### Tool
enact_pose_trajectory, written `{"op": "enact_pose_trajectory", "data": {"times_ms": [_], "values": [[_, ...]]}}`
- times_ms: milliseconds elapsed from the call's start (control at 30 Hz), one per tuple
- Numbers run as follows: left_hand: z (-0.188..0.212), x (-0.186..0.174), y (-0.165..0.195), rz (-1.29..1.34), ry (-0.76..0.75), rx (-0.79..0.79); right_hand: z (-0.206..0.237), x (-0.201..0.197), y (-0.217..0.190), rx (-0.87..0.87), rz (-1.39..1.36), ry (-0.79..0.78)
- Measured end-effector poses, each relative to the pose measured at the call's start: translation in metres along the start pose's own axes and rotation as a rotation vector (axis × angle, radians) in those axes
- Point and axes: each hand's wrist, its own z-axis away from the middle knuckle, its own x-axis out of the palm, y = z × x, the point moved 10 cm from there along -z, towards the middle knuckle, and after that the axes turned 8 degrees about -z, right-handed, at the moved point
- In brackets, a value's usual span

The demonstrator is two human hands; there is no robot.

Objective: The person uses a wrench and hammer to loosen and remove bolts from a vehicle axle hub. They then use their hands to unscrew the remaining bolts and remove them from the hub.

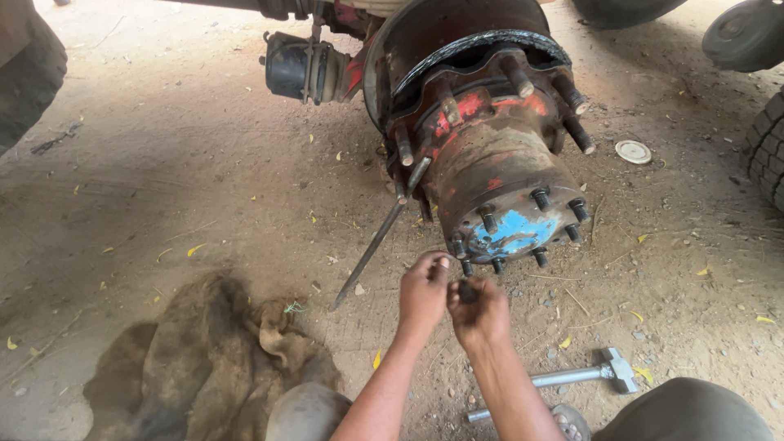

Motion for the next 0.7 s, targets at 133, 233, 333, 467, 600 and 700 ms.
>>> {"op": "enact_pose_trajectory", "data": {"times_ms": [133,233,333,467,600,700], "values": [[-0.006,-0.020,0.011,0.010,0.086,0.076,0.017,-0.041,-0.007,0.252,0.143,0.182],[-0.010,-0.017,-0.005,0.080,0.050,0.026,0.029,-0.014,-0.070,0.147,0.359,-0.168],[-0.015,-0.018,-0.011,0.057,0.099,0.146,0.065,-0.013,-0.169,-0.097,0.636,-0.199],[-0.026,-0.017,-0.047,-0.215,0.149,0.037,0.120,-0.028,-0.298,-0.328,0.759,-0.081],[-0.026,-0.013,-0.035,-0.399,0.179,0.266,0.167,-0.093,-0.399,-0.513,0.833,0.072],[-0.021,-0.001,-0.054,0.063,0.033,0.049,0.172,-0.172,-0.448,-0.575,1.019,0.210]]}}
